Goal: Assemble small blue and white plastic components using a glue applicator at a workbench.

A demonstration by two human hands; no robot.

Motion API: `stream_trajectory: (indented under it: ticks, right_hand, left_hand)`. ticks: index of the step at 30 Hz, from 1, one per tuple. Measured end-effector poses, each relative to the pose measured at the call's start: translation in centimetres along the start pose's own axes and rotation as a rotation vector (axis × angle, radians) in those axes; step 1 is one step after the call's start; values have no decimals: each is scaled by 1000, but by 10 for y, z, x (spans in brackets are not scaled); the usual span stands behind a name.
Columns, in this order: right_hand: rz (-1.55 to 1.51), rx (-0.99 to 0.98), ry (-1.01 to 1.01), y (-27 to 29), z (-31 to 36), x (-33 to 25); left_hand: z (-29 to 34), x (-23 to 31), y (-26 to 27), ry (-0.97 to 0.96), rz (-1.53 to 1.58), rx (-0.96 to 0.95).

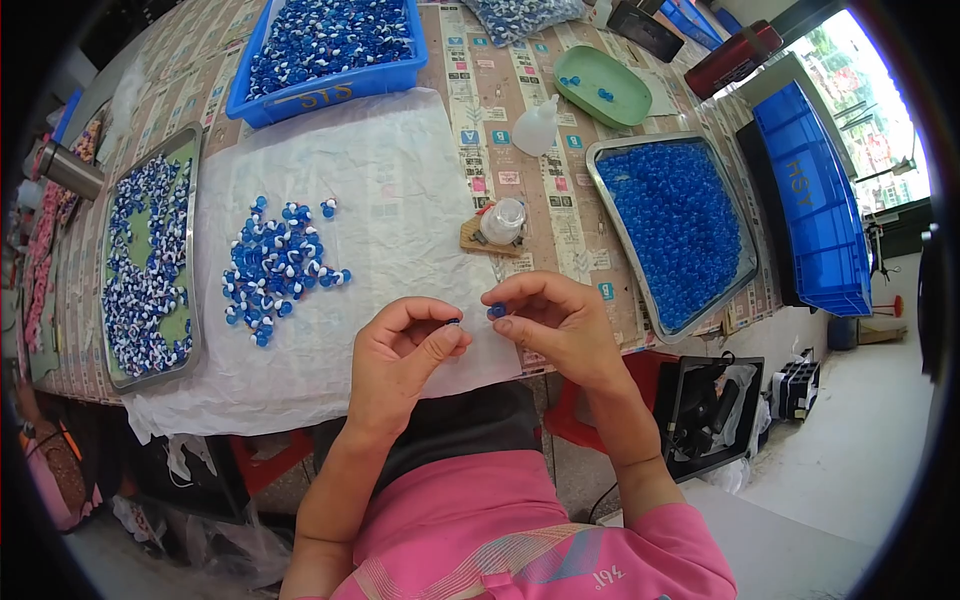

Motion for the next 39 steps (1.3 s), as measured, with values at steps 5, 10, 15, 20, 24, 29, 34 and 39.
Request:
stream_trajectory:
  ticks: [5, 10, 15, 20, 24, 29, 34, 39]
  right_hand:
    - [-45, 56, 20, -9, -2, -3]
    - [170, 21, 137, -14, -4, -5]
    - [91, -2, 216, -21, -6, -8]
    - [-27, 37, 87, -29, -7, -2]
    - [118, 19, 138, -29, -7, -6]
    - [181, 7, 244, -29, -6, -8]
    - [59, 65, 126, -20, -4, -10]
    - [115, 112, 211, -8, -5, -18]
  left_hand:
    - [0, 2, 2, 7, 24, 3]
    - [1, 5, 2, 2, 18, -2]
    - [1, 7, 2, -1, 10, -3]
    - [2, 7, 4, -16, 8, -5]
    - [3, 9, 6, -18, 2, -1]
    - [2, 10, 6, -5, 13, -26]
    - [2, 13, 10, 56, 78, -32]
    - [2, 12, 15, 93, 144, -39]
Point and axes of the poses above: each hand's wrist, its own z-axis away from the middle knuckle, its own y-axis out of the back of the hand, x = y × z, the point moved 4 cm from there along -z, towards the middle knuckle, and after that the axes turned 3 degrees about -x, right-handed, at the moved point
